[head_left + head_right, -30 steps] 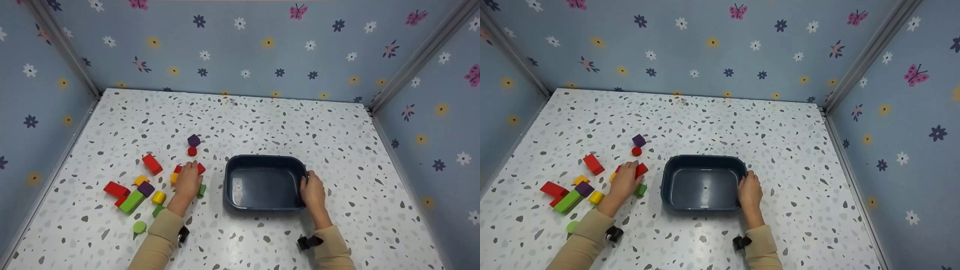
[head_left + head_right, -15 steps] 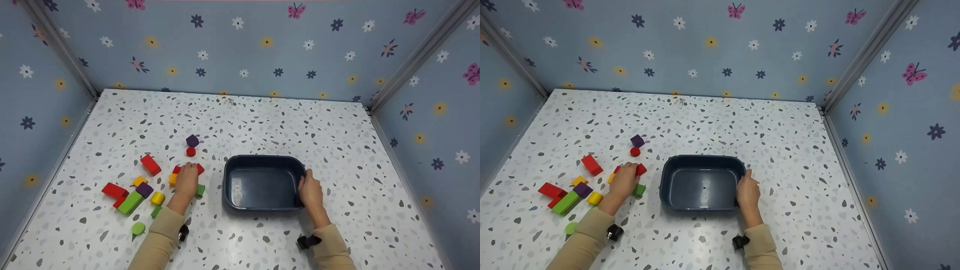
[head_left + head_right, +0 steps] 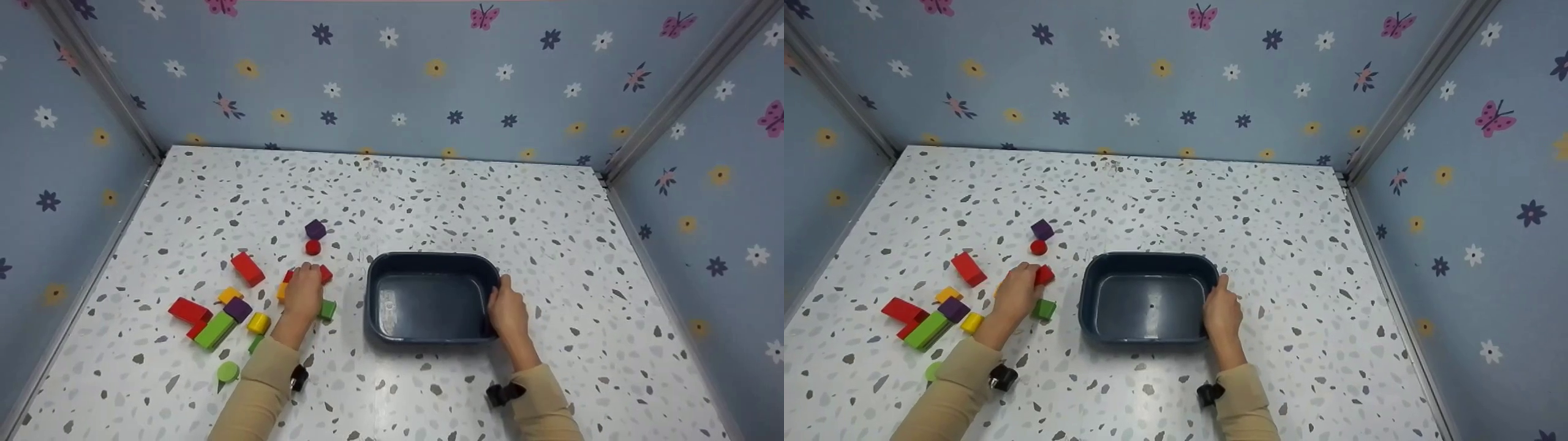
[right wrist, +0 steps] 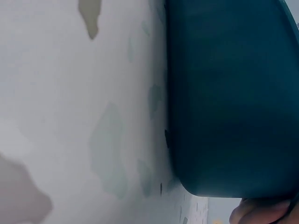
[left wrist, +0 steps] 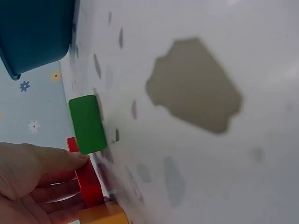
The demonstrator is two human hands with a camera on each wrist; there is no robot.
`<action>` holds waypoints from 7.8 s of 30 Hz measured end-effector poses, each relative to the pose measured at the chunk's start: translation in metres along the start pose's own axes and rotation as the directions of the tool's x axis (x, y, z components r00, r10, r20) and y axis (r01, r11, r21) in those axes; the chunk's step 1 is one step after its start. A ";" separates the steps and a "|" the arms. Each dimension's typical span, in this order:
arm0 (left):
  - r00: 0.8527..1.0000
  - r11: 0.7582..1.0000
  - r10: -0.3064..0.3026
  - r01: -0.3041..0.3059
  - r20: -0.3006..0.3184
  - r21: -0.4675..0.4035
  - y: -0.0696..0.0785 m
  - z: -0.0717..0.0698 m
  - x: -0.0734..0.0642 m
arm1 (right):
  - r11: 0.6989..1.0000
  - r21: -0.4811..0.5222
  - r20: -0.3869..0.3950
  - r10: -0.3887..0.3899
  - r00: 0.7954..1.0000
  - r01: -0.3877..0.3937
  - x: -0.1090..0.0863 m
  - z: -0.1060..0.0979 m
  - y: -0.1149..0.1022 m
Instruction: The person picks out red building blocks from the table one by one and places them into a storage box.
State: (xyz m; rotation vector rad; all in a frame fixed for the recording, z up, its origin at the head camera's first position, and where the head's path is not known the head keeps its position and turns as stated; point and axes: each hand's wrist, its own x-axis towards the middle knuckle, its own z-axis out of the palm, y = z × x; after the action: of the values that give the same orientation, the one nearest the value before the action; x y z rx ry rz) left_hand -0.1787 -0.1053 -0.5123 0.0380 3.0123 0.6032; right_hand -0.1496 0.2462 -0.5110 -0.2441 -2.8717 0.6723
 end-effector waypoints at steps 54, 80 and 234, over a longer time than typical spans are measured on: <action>0.846 0.855 0.458 -0.503 -0.272 -0.126 0.115 0.019 -0.065 | 0.997 0.035 0.033 0.061 0.998 -0.062 0.003 0.001 0.000; 0.908 0.905 0.419 -0.418 0.001 -0.077 0.118 0.033 -0.042 | 0.999 0.032 -0.006 0.017 1.000 -0.017 -0.001 0.001 0.000; 0.924 0.912 -0.367 0.335 -0.106 -0.237 -0.002 0.008 0.070 | 1.000 0.003 -0.038 -0.002 0.999 0.002 0.001 0.003 0.001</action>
State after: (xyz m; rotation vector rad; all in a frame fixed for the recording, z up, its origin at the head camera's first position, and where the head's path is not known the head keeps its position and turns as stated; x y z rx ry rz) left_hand -0.2478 -0.1013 -0.5246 -0.5747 2.9546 0.9177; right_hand -0.1513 0.2461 -0.5141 -0.2511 -2.8343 0.6637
